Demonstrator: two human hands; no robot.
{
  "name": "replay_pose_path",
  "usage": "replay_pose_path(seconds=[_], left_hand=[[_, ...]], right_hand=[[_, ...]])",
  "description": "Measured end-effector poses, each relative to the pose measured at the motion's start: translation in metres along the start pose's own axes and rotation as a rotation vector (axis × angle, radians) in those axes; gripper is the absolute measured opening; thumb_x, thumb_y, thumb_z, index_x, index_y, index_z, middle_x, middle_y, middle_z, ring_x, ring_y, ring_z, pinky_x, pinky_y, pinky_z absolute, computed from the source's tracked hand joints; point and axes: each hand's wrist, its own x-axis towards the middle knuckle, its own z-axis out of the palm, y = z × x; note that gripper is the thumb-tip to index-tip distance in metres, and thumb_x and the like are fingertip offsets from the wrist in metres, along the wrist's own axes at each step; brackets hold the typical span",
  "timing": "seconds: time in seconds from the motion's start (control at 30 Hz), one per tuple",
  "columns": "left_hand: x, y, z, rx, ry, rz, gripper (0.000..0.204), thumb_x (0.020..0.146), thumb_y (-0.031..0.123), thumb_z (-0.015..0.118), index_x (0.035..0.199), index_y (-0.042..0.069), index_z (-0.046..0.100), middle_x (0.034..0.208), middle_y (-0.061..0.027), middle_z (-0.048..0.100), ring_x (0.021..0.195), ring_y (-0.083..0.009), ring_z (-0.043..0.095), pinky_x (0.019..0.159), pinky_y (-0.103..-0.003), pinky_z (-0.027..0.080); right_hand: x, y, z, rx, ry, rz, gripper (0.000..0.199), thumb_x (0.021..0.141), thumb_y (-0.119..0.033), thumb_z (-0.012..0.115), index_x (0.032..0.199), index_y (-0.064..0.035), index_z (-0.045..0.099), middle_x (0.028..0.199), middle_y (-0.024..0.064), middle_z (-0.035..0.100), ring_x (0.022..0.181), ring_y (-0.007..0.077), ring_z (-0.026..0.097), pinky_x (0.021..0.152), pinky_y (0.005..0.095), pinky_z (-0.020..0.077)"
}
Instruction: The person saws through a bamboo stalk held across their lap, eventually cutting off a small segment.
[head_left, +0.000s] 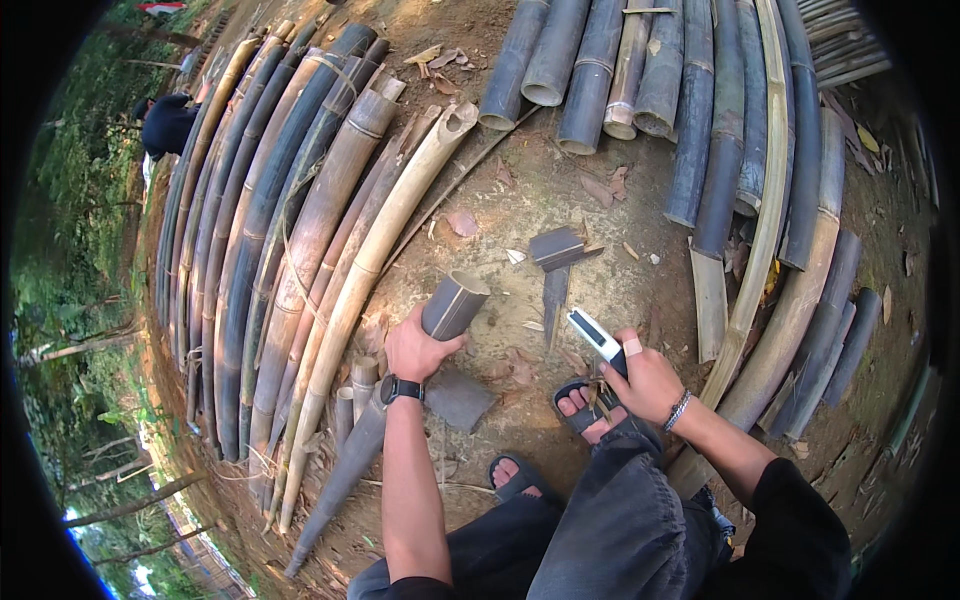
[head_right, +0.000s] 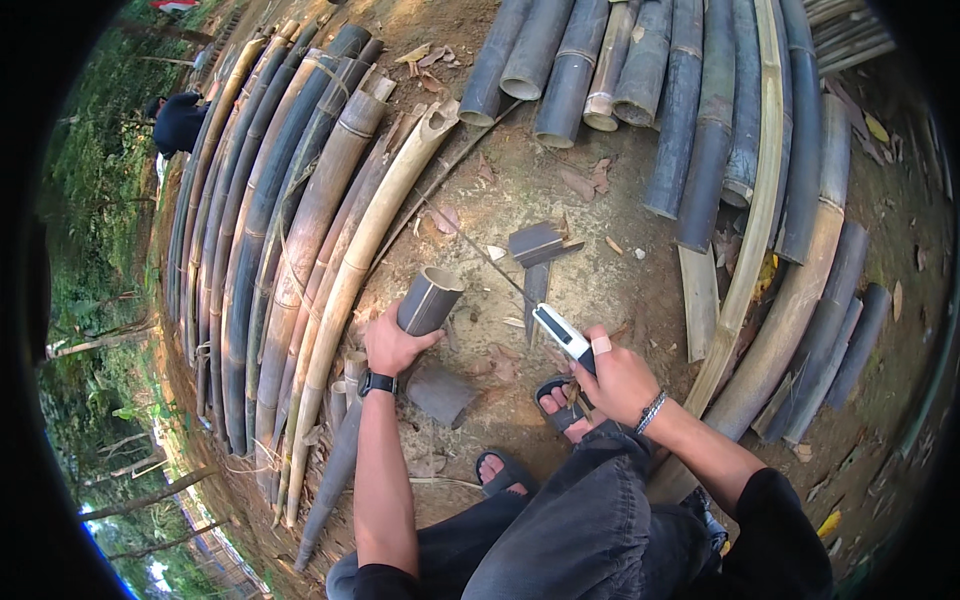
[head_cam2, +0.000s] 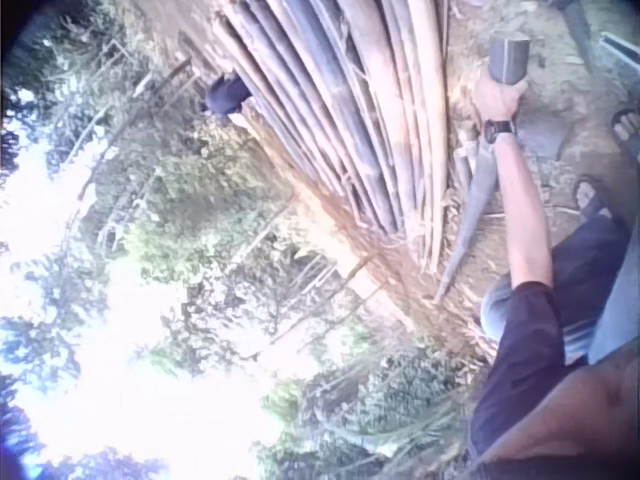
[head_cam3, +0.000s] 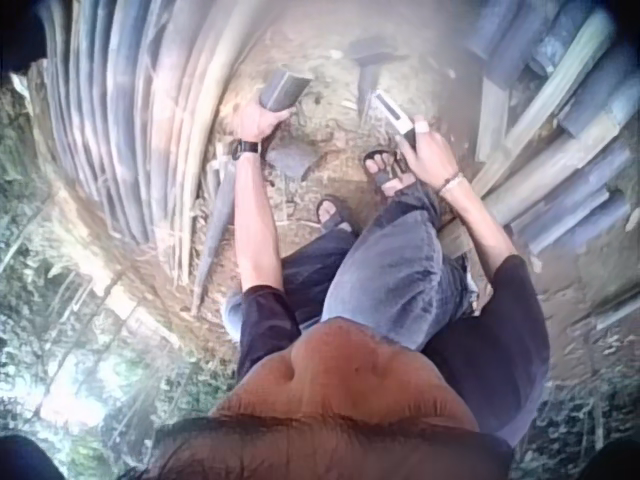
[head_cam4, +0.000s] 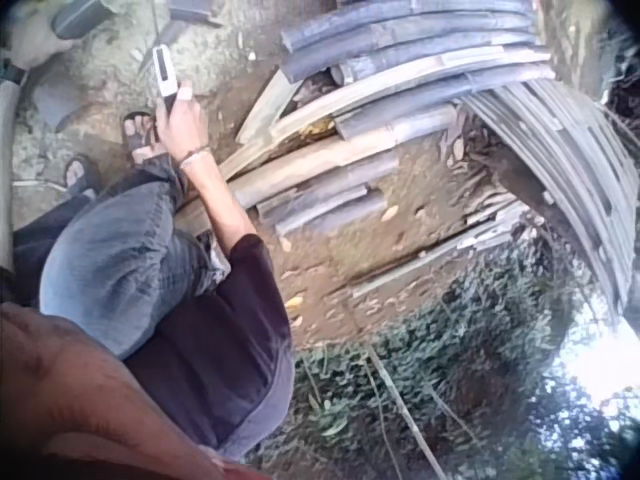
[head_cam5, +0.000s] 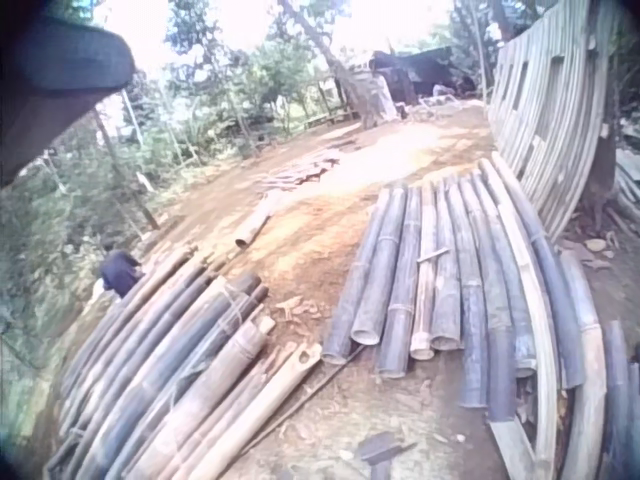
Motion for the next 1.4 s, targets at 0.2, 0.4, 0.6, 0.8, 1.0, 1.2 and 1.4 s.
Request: replay_pose_path(seconds=[0.2,0.4,0.6,0.8,1.0,1.2,1.4], left_hand=[[0.014,-0.016,-0.013,-0.115,-0.085,0.029,0.08,0.054,0.052,0.086,0.118,0.007,0.069,0.102,-0.0187,0.074,0.093,-0.034,0.071,0.084,-0.042,0.055],[0.032,-0.031,-0.025,-0.367,-0.327,0.02,0.067,0.058,0.044,0.088,0.112,0.006,0.072,0.099,-0.0127,0.075,0.087,-0.0233,0.072,0.081,-0.036,0.055],[0.051,-0.049,-0.027,-0.518,-0.491,0.052,0.065,0.065,0.032,0.089,0.117,0.0,0.068,0.101,-0.0105,0.073,0.091,-0.0188,0.068,0.085,-0.032,0.051],[0.064,-0.059,-0.026,-0.643,-0.592,-0.018,0.065,0.063,0.037,0.088,0.115,0.002,0.07,0.107,-0.0108,0.073,0.094,-0.0206,0.068,0.086,-0.033,0.051],[0.081,-0.089,-0.01,-0.609,-0.655,0.003,0.07,0.066,0.044,0.084,0.121,0.003,0.069,0.112,-0.0112,0.072,0.101,-0.0232,0.067,0.091,-0.035,0.049],[0.079,-0.079,-0.017,-0.636,-0.66,-0.012,0.064,0.069,0.035,0.085,0.121,0.002,0.067,0.106,-0.0083,0.072,0.095,-0.0181,0.066,0.088,-0.032,0.05],[0.077,-0.084,-0.014,-0.662,-0.67,-0.018,0.066,0.069,0.037,0.085,0.122,0.002,0.067,0.108,-0.0091,0.072,0.096,-0.0191,0.067,0.087,-0.033,0.051]], right_hand=[[-0.003,-0.005,0.002,-0.002,0.003,0.052,0.04,0.093,-0.023,0.063,0.119,-0.0019,0.04,0.072,0.0282,0.064,0.072,0.0496,0.064,0.063,0.0562,0.0499],[0.001,-0.009,0.015,0.038,0.007,0.068,0.039,0.094,-0.024,0.063,0.117,-0.0018,0.04,0.068,0.0273,0.062,0.069,0.0496,0.063,0.06,0.0556,0.0478],[0.008,-0.018,0.017,0.011,0.036,0.039,0.039,0.093,-0.022,0.065,0.117,0.0001,0.042,0.07,0.0276,0.063,0.071,0.0496,0.064,0.061,0.0539,0.0486],[0.015,-0.023,0.013,-0.01,0.037,0.054,0.041,0.093,-0.022,0.065,0.118,0.0004,0.043,0.07,0.0276,0.063,0.072,0.0493,0.064,0.063,0.0541,0.0491],[0.015,-0.024,0.017,-0.022,0.063,0.056,0.04,0.092,-0.023,0.066,0.117,0.0004,0.044,0.072,0.0287,0.063,0.074,0.0503,0.064,0.064,0.0544,0.0491],[0.015,-0.018,0.018,-0.068,0.106,0.046,0.039,0.093,-0.022,0.065,0.117,0.0003,0.044,0.075,0.0306,0.063,0.074,0.0515,0.064,0.063,0.0558,0.0486],[0.004,-0.03,0.029,-0.234,-0.047,-0.073,0.041,0.093,-0.02,0.062,0.122,-0.0014,0.04,0.075,0.0304,0.064,0.073,0.0513,0.063,0.062,0.0584,0.0492]])
